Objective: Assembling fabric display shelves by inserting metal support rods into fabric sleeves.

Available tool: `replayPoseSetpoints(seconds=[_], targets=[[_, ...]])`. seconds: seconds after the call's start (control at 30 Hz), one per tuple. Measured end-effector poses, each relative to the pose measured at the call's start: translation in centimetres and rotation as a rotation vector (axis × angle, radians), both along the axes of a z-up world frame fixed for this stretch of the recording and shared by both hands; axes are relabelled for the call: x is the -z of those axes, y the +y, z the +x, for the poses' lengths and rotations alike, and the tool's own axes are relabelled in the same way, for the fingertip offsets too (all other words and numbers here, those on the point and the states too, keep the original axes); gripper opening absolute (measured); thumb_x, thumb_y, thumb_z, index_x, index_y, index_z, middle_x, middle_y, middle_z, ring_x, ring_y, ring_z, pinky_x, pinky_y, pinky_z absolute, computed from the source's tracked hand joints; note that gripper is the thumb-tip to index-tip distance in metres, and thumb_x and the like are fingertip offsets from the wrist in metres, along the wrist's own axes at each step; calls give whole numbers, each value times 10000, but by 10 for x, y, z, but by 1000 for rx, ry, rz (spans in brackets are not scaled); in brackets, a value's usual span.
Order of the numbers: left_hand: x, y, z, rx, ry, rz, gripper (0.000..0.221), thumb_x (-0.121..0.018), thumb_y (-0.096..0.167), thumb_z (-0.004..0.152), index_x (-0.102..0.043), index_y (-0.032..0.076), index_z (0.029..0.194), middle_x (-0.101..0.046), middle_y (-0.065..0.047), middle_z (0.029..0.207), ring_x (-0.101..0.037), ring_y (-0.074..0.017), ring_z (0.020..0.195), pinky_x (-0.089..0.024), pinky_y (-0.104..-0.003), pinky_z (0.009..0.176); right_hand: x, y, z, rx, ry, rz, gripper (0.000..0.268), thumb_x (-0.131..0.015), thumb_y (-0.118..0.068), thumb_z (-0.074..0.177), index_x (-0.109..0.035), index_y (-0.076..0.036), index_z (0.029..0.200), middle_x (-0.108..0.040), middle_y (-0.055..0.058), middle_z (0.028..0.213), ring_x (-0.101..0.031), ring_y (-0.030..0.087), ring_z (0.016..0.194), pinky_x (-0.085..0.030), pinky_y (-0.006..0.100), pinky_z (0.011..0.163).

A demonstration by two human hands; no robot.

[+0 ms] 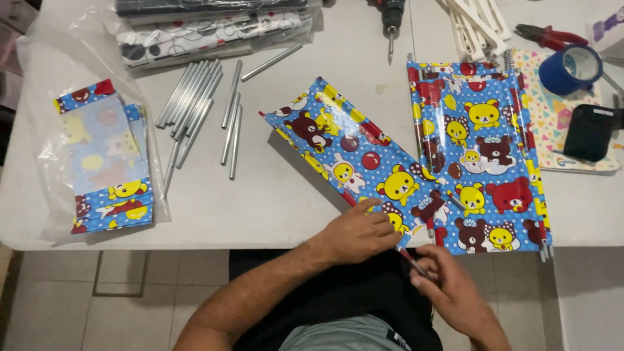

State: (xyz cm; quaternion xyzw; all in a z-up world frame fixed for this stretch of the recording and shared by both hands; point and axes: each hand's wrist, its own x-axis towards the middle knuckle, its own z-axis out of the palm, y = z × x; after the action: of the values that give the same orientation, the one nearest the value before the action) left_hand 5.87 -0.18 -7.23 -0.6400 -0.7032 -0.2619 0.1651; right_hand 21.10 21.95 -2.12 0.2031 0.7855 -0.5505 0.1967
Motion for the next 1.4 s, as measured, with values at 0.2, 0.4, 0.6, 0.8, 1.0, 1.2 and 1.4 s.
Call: replayPoseSetpoints(seconds=[0.2, 0.4, 0.6, 0.8, 1.0, 1.2, 1.4], targets=[[-3, -24, -34, -148, -112, -237, 307, -812, 268, 892, -656, 135, 1119, -753, -88, 1062, -702, -268, 1056, -419, -633, 1102, 3, 65, 24, -86, -547, 306, 505, -745, -219, 941, -690, -293, 1438, -797, 115, 946, -747, 247, 836, -646, 347, 782], [5, -6, -30, -163, 21, -36, 167, -753, 232, 966, -667, 152, 1085, -750, -59, 1014, -704, -234, 981, -478, -500, 1016, 2, 12, 6, 75, -31, 567, 339, -736, -353, 840, -785, -170, 1122, -792, 61, 977, -718, 194, 810, -587, 351, 717], [11, -4, -20, -126, -15, -164, 214, -733, 253, 957, -663, 143, 1128, -763, -71, 1064, -703, -262, 1037, -506, -465, 893, -9, -32, -28, 237, 573, 387, 250, -657, -178, 948, -724, 19, 1085, -731, 176, 1087, -673, 271, 1023, -571, 385, 857], [17, 1, -10, -134, -55, -162, 210, -696, 274, 971, -676, 158, 1146, -764, -53, 1045, -699, -258, 1012, -486, -449, 888, 3, -58, -54, 59, 797, 356, 217, -690, -213, 918, -738, -37, 1037, -748, 120, 1016, -701, 228, 924, -576, 332, 794], [43, 3, -7, -123, 9, -178, 149, -672, 222, 953, -711, 135, 1067, -750, -13, 985, -680, -247, 971, -484, -452, 880, 13, -68, -60, 53, 739, 326, 158, -661, -135, 915, -724, -35, 1019, -737, 125, 987, -687, 229, 909, -574, 323, 767], [44, 5, -3, -122, -22, -286, 268, -700, 307, 940, -716, 113, 1125, -773, -54, 1069, -696, -262, 1055, -503, -468, 911, 16, -73, -63, 60, 763, 360, 172, -697, -162, 909, -748, -36, 1013, -753, 108, 986, -700, 231, 938, -581, 342, 805], [41, 2, 2, -125, -20, -234, 202, -638, 266, 981, -730, 126, 1093, -765, -27, 1037, -678, -268, 1003, -487, -472, 878, 14, -63, -72, 16, 805, 348, 180, -682, -191, 922, -737, -35, 993, -744, 109, 960, -694, 216, 896, -574, 321, 784]])
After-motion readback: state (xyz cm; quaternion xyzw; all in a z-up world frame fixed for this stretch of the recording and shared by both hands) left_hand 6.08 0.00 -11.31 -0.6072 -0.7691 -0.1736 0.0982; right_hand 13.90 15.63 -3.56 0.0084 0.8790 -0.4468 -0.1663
